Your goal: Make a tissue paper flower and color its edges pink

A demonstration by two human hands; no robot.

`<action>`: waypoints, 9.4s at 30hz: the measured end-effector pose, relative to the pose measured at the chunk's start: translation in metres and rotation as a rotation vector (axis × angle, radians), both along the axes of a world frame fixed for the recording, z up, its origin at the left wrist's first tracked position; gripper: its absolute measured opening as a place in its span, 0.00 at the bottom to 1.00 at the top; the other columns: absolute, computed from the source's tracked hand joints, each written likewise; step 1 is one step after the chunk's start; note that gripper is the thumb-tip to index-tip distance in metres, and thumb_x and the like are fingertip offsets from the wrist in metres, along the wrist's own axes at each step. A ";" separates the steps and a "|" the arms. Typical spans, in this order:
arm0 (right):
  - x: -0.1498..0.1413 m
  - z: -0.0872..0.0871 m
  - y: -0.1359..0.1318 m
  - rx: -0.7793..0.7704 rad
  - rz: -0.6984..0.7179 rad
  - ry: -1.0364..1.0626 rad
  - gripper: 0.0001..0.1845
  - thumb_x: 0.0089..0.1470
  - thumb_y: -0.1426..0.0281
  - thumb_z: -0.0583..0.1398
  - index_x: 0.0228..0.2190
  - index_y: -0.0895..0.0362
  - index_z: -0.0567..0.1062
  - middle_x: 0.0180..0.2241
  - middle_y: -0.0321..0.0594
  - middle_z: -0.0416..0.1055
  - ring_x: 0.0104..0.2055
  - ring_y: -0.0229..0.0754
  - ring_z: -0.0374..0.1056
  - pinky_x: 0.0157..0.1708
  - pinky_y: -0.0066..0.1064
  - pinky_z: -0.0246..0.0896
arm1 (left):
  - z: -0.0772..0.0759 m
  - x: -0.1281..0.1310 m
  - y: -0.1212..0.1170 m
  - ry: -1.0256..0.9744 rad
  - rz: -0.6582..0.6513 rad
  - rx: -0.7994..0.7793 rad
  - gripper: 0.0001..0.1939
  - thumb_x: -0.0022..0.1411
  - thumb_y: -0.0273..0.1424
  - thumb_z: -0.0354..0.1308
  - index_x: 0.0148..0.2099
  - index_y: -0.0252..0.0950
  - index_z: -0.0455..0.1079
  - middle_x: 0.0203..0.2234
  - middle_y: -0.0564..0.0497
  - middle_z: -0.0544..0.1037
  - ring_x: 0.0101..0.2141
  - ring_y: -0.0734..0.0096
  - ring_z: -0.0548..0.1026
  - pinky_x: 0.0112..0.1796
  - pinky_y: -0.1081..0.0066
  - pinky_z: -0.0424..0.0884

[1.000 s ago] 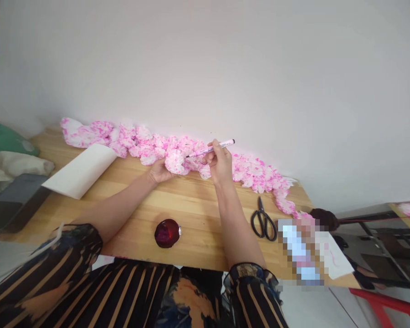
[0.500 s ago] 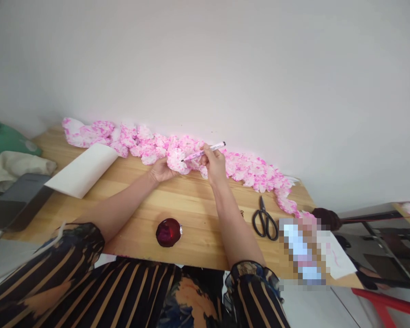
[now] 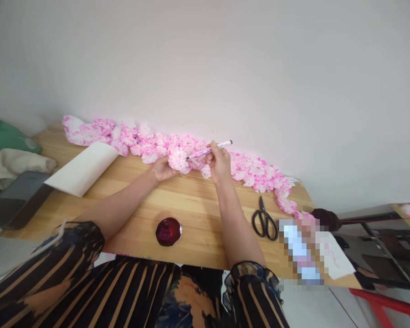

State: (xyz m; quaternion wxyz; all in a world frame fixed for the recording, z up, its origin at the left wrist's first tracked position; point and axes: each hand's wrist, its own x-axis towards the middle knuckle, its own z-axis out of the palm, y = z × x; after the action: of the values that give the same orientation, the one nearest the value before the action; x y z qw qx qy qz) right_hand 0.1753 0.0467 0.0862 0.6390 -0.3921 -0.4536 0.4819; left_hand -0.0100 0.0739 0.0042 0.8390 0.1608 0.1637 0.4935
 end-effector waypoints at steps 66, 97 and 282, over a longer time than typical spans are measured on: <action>-0.004 0.012 -0.011 0.099 -0.070 -0.226 0.25 0.44 0.47 0.72 0.26 0.55 0.77 0.13 0.27 0.61 0.17 0.31 0.57 0.20 0.26 0.60 | -0.006 0.002 0.001 0.087 -0.061 0.159 0.21 0.57 0.12 0.57 0.52 0.30 0.73 0.34 0.47 0.82 0.32 0.69 0.82 0.38 0.71 0.79; -0.003 0.012 -0.008 0.032 -0.020 -0.073 0.25 0.43 0.47 0.73 0.26 0.55 0.76 0.13 0.26 0.59 0.16 0.31 0.57 0.20 0.26 0.61 | -0.017 0.003 0.007 0.116 -0.104 0.145 0.23 0.57 0.13 0.56 0.54 0.30 0.74 0.33 0.46 0.83 0.30 0.69 0.81 0.38 0.69 0.78; 0.014 0.020 -0.008 0.059 0.071 -0.037 0.24 0.43 0.48 0.73 0.30 0.54 0.78 0.16 0.26 0.60 0.19 0.31 0.57 0.23 0.26 0.65 | -0.008 0.003 0.000 0.157 -0.110 0.086 0.15 0.52 0.11 0.61 0.42 0.28 0.77 0.31 0.44 0.84 0.36 0.64 0.83 0.45 0.66 0.79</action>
State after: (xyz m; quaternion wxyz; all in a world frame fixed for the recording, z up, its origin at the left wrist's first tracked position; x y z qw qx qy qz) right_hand 0.1893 0.0391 0.1064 0.6244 -0.3657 -0.4929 0.4832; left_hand -0.0073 0.0734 -0.0040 0.8416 0.2439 0.1985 0.4391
